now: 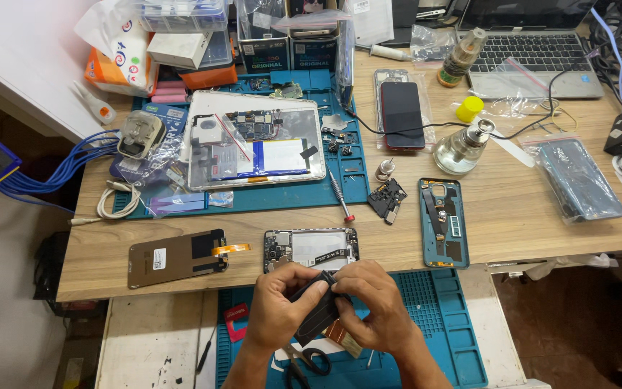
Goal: The person handles a smartphone battery, peeling off a protective film from its surface. They then apply a black adhesive strip to the edge of the battery. The workspace contains various disassembled electronic components and tools.
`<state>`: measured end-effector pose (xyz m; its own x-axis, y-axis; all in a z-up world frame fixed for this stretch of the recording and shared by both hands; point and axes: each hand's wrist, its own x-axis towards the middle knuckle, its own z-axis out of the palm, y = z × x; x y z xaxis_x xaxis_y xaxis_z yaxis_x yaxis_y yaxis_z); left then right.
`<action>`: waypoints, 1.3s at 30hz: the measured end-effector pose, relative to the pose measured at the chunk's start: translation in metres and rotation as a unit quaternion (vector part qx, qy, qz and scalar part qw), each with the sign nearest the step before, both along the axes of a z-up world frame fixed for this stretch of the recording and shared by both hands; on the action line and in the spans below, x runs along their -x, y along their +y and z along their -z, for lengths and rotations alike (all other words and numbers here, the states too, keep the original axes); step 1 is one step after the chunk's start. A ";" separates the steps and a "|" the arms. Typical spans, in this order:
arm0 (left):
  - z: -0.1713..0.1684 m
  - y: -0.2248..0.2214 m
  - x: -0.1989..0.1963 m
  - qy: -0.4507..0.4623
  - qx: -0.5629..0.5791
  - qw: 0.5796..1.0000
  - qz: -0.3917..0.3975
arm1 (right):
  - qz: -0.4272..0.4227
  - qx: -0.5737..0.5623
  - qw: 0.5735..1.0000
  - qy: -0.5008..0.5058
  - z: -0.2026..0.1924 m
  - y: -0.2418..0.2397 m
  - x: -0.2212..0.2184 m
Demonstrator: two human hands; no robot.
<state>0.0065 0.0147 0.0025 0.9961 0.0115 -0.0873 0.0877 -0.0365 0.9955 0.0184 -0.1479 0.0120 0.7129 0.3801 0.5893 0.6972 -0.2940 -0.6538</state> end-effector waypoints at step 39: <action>-0.003 0.014 -0.003 0.054 0.109 0.990 -0.068 | 0.209 0.017 0.977 0.022 -0.020 -0.020 -0.034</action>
<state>0.0092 0.0290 0.0059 0.9713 0.1129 -0.2092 0.1843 0.1985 0.9626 0.0520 -0.1674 0.0316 0.8346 0.0683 0.5466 0.4823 -0.5698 -0.6653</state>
